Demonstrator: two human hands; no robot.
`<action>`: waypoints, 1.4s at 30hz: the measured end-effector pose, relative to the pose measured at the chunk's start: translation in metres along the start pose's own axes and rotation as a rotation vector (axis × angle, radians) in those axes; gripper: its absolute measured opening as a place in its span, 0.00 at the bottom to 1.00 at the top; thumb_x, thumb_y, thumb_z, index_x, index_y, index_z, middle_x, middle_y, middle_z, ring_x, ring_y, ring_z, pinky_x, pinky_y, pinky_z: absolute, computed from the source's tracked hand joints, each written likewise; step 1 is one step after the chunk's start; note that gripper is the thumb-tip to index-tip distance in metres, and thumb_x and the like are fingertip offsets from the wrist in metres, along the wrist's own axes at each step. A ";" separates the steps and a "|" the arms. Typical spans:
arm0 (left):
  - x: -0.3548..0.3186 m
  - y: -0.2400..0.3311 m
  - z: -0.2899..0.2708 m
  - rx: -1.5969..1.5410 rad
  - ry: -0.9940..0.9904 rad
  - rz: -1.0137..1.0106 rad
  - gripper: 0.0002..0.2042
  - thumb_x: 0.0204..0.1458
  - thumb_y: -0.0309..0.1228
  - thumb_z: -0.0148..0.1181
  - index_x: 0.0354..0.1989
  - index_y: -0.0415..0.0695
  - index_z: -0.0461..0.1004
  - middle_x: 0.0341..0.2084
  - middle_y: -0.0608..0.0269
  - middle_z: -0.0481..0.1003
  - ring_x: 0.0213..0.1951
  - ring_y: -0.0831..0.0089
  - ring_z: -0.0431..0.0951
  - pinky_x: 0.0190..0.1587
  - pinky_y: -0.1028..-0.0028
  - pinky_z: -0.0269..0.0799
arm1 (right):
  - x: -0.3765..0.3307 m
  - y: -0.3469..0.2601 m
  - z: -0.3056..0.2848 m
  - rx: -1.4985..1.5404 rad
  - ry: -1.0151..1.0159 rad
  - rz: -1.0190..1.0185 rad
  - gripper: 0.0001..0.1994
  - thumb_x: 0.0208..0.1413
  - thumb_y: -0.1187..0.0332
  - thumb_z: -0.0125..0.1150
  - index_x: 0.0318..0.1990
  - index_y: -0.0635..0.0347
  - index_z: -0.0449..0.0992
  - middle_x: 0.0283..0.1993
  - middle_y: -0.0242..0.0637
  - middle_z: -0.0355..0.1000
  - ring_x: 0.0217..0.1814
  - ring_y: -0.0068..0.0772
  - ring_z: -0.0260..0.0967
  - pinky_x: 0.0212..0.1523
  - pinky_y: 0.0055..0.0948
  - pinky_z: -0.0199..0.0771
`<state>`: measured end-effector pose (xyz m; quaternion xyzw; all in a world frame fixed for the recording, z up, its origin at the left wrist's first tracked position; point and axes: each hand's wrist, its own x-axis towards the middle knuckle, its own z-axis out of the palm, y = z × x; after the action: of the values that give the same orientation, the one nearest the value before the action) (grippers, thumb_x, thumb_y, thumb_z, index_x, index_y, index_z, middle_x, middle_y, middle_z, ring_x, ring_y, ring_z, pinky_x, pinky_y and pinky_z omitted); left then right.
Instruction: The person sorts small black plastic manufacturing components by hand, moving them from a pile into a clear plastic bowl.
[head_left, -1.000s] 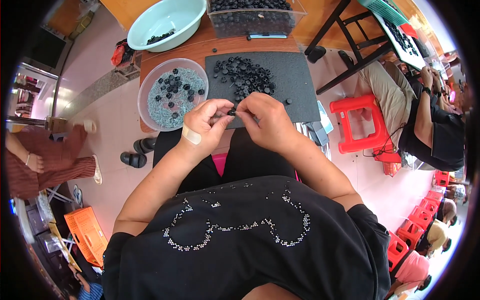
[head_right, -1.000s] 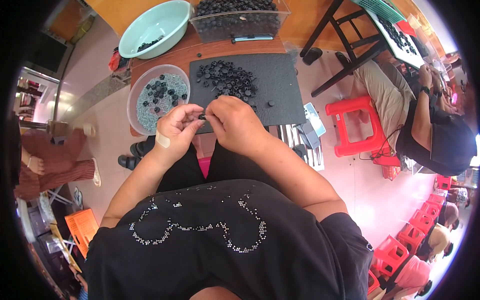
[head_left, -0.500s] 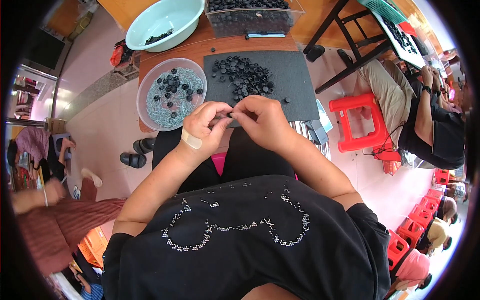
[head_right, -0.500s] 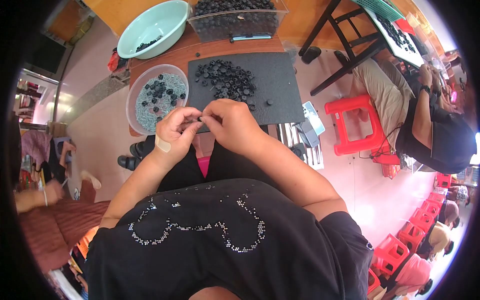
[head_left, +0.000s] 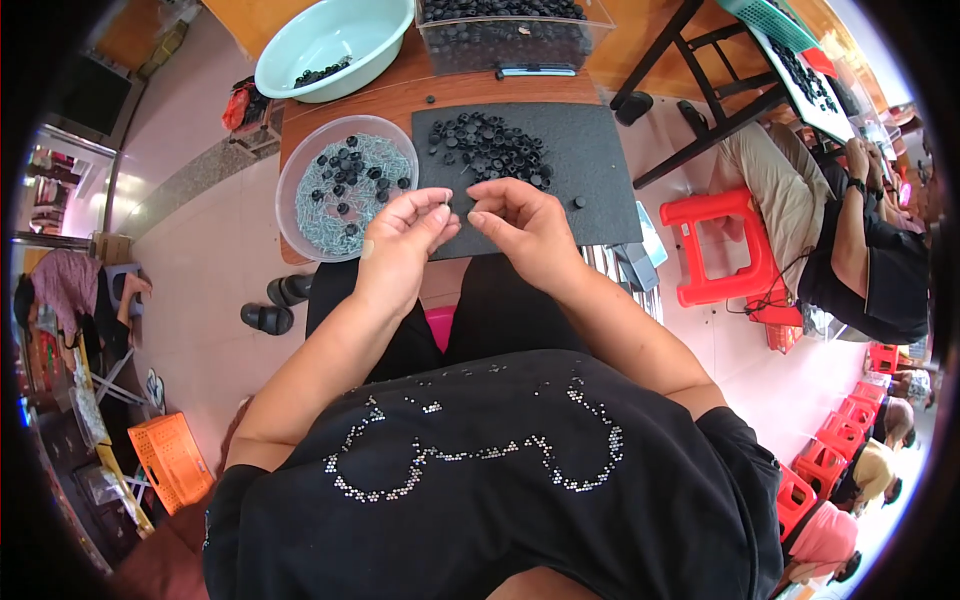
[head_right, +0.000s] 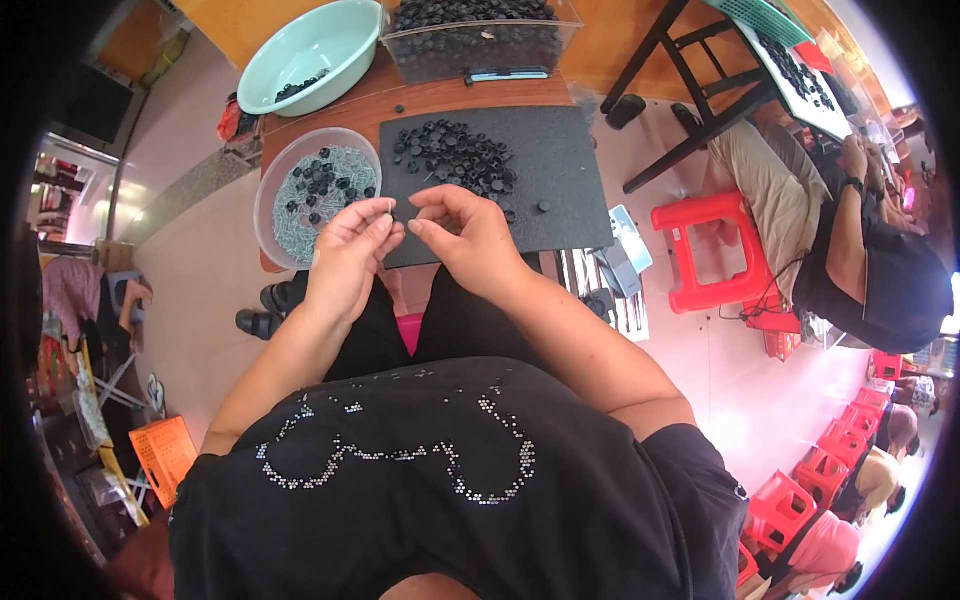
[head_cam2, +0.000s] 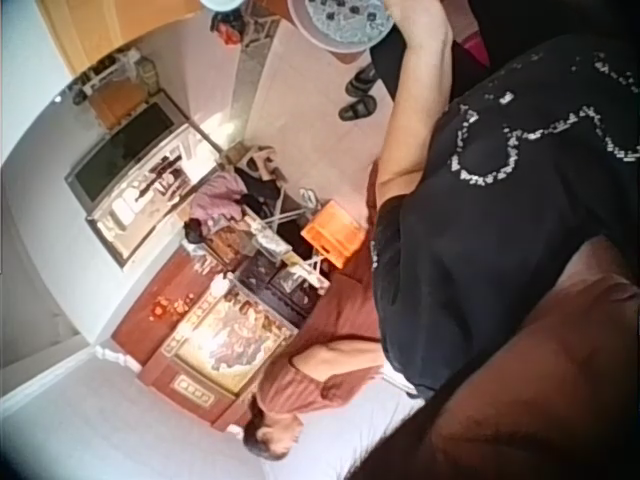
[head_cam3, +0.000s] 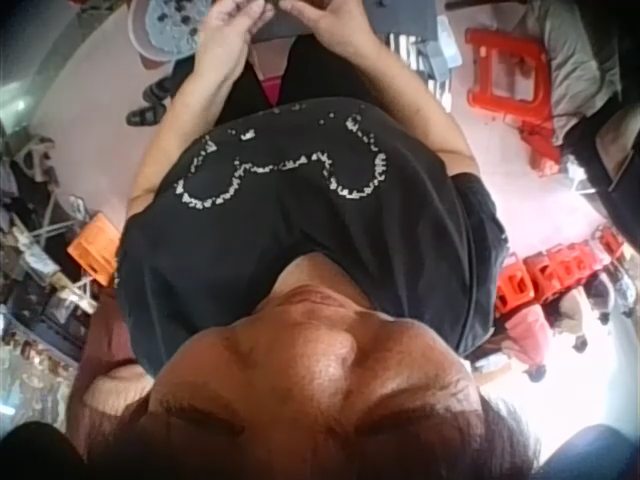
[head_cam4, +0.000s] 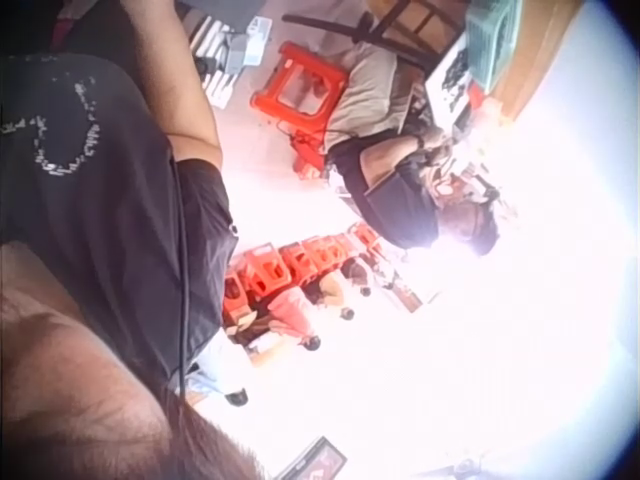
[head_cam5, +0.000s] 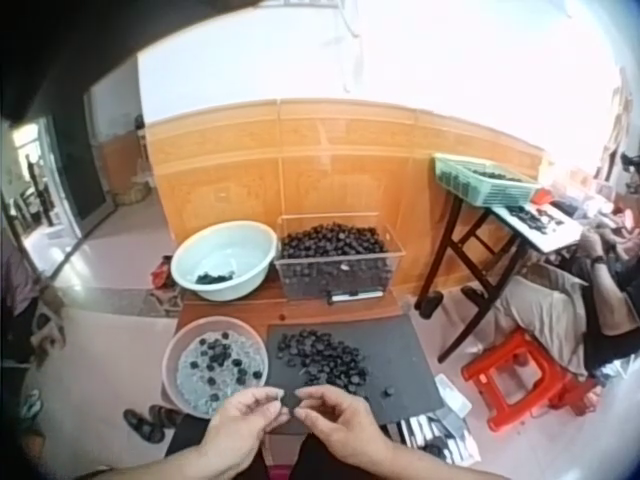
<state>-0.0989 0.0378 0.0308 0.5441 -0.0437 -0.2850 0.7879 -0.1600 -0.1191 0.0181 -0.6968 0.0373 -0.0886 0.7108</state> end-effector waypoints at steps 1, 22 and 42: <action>0.005 -0.002 -0.003 0.000 0.003 0.001 0.07 0.55 0.24 0.52 0.42 0.38 0.70 0.35 0.62 0.72 0.39 0.75 0.74 0.44 0.76 0.73 | 0.001 0.001 0.000 -0.093 0.043 -0.041 0.08 0.52 0.78 0.58 0.40 0.65 0.73 0.32 0.30 0.71 0.34 0.15 0.66 0.34 0.15 0.67; 0.067 -0.015 0.001 0.872 -0.097 0.072 0.14 0.49 0.27 0.58 0.45 0.39 0.70 0.40 0.57 0.73 0.39 0.68 0.75 0.44 0.70 0.71 | 0.017 0.019 -0.021 -0.220 0.367 -0.077 0.05 0.49 0.75 0.62 0.34 0.64 0.74 0.26 0.26 0.70 0.27 0.12 0.64 0.28 0.15 0.66; 0.051 -0.007 0.007 0.426 -0.073 0.050 0.10 0.51 0.27 0.60 0.38 0.37 0.71 0.26 0.60 0.75 0.26 0.78 0.75 0.29 0.79 0.72 | 0.010 -0.006 -0.015 0.163 0.259 -0.010 0.07 0.50 0.80 0.60 0.37 0.63 0.75 0.30 0.28 0.71 0.30 0.15 0.66 0.31 0.15 0.67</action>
<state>-0.0614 0.0046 0.0154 0.6863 -0.1450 -0.2695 0.6598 -0.1530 -0.1361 0.0247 -0.6196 0.1178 -0.1840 0.7539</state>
